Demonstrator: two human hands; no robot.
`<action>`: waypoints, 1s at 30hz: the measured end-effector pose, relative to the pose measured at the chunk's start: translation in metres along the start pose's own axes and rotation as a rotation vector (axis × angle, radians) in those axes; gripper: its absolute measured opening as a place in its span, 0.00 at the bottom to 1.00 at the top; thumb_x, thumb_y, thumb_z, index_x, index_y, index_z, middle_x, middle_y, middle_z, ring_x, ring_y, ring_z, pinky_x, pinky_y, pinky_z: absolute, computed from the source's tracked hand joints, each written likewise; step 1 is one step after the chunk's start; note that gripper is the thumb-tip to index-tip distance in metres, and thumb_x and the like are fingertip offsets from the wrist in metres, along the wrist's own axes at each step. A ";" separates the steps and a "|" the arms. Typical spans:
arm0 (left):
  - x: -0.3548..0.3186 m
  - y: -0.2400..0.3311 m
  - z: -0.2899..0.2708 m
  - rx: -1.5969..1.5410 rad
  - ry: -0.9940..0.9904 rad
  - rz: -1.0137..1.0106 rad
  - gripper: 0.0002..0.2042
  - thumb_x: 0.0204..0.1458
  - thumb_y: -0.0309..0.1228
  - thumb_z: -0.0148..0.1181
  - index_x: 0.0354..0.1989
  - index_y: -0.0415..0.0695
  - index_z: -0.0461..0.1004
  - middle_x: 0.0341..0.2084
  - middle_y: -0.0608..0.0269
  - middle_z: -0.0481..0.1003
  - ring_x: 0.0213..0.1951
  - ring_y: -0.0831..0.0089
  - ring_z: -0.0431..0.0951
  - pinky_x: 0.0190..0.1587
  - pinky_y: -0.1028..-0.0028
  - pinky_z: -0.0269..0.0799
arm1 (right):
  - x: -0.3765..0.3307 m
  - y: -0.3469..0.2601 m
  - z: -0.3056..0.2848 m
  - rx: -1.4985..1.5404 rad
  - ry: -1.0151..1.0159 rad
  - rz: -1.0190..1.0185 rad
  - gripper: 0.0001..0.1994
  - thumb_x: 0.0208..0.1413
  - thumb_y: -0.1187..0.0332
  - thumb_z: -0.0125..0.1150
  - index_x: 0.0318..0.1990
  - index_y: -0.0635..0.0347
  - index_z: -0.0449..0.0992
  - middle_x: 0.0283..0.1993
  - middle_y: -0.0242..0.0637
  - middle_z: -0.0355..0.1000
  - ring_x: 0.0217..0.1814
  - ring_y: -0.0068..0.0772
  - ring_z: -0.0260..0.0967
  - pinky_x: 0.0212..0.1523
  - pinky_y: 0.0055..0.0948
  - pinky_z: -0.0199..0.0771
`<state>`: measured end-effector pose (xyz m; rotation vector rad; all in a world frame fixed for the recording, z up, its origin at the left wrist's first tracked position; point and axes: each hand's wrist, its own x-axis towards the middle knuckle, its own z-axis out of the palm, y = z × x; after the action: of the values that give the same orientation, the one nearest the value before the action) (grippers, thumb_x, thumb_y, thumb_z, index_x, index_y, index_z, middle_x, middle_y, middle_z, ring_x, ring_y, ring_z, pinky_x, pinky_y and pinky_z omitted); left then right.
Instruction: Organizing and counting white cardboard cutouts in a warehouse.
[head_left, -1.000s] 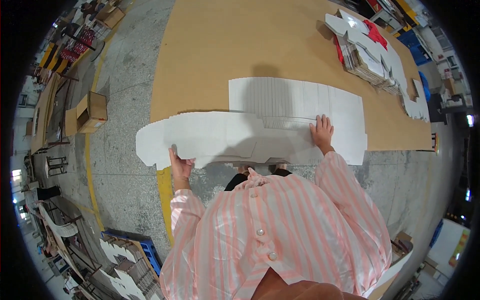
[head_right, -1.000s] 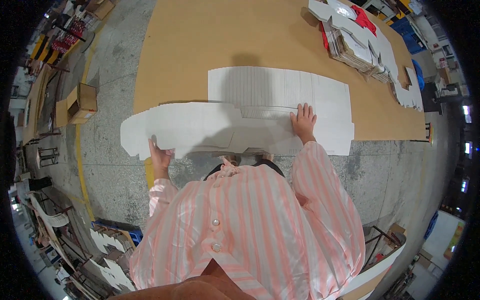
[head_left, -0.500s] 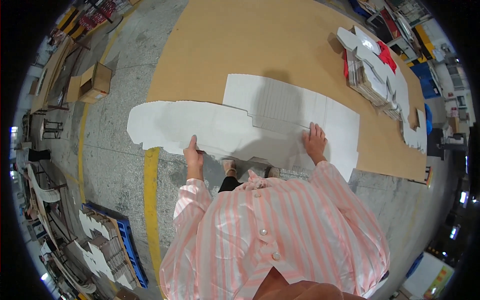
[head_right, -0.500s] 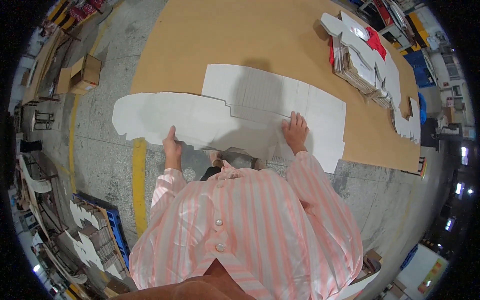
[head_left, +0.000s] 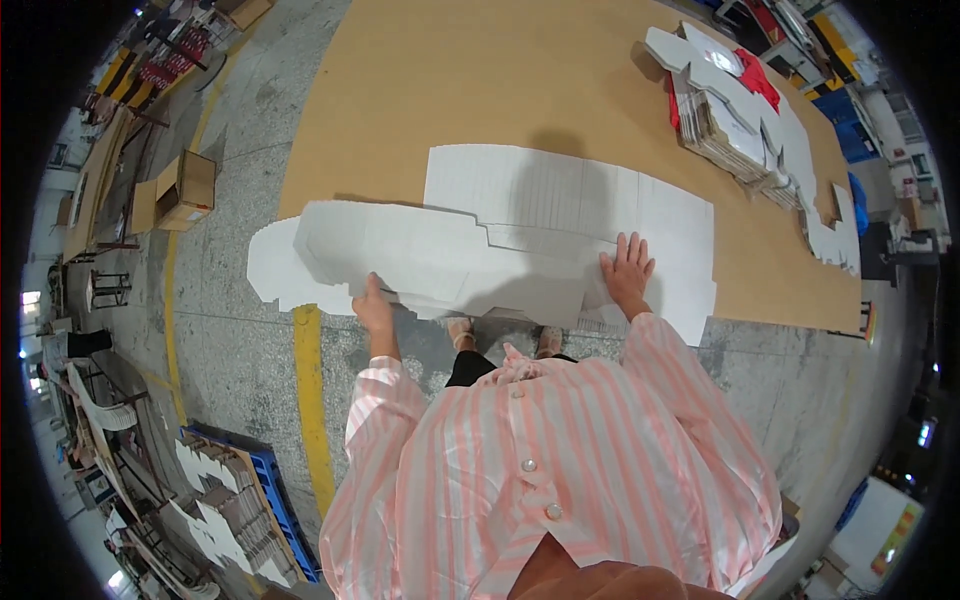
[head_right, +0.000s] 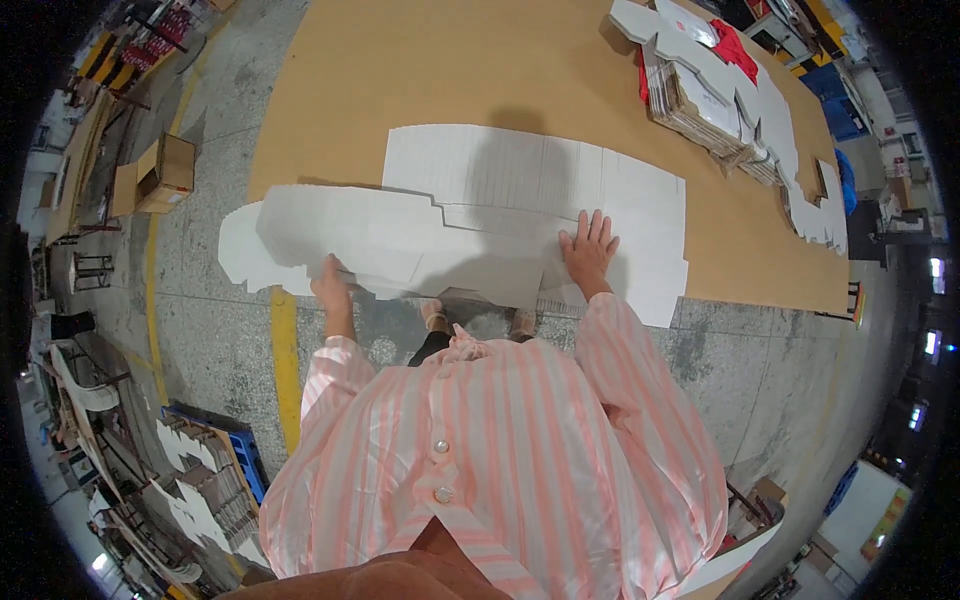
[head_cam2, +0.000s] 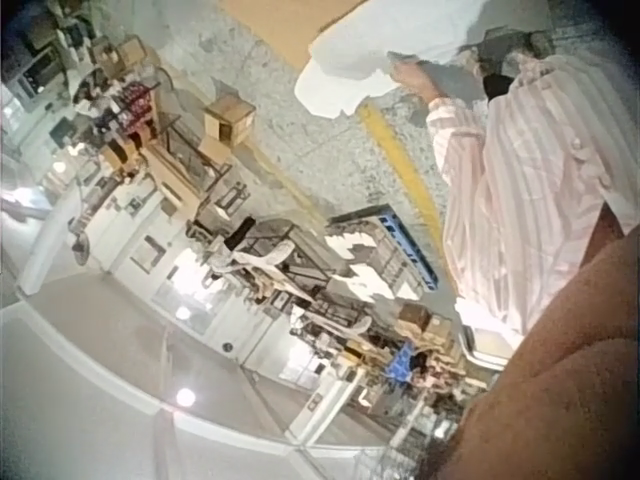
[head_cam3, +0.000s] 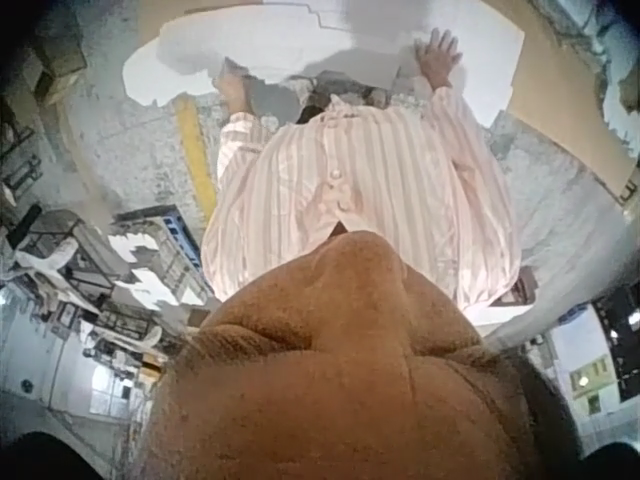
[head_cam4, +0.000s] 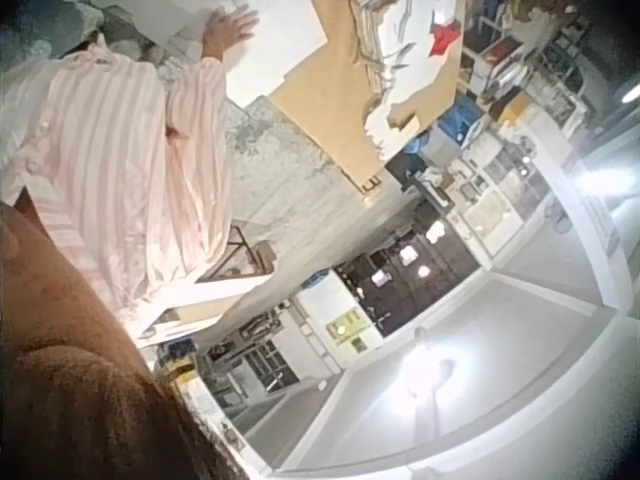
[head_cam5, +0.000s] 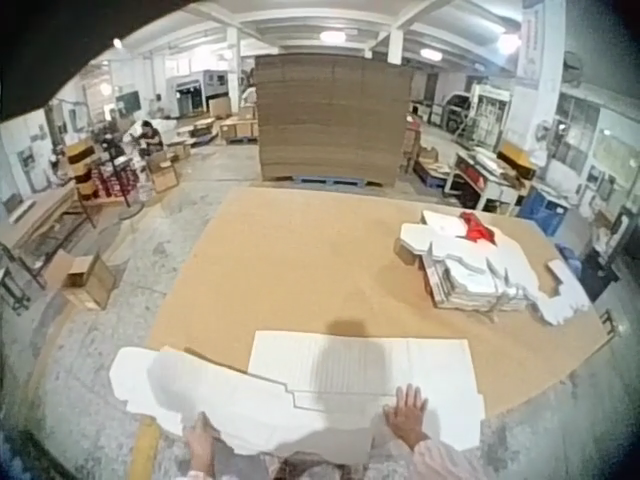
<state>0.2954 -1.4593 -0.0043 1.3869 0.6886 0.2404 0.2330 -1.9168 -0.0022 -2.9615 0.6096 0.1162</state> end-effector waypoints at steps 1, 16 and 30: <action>0.001 -0.002 0.000 0.229 -0.018 0.157 0.11 0.49 0.30 0.57 0.33 0.32 0.72 0.27 0.61 0.73 0.31 0.68 0.73 0.34 0.69 0.69 | 0.000 0.001 0.000 0.006 -0.003 0.000 0.33 0.54 0.44 0.40 0.63 0.51 0.49 0.68 0.43 0.38 0.70 0.48 0.28 0.62 0.59 0.30; 0.010 -0.025 -0.014 -0.305 0.149 -0.211 0.23 0.45 0.38 0.61 0.41 0.29 0.65 0.38 0.52 0.70 0.38 0.62 0.71 0.42 0.64 0.67 | 0.003 0.004 0.013 -0.055 -0.004 -0.043 0.32 0.54 0.47 0.43 0.63 0.49 0.49 0.68 0.42 0.38 0.71 0.45 0.29 0.62 0.57 0.31; 0.003 -0.003 0.002 -0.701 -0.045 -0.464 0.28 0.47 0.40 0.59 0.52 0.33 0.60 0.48 0.49 0.67 0.49 0.59 0.67 0.51 0.60 0.62 | 0.005 0.013 0.013 -0.103 -0.008 -0.011 0.31 0.56 0.46 0.40 0.64 0.47 0.47 0.69 0.38 0.36 0.71 0.43 0.29 0.63 0.54 0.29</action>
<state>0.2984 -1.4598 -0.0080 0.5435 0.7709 0.0647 0.2315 -1.9294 -0.0168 -3.0616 0.6039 0.1636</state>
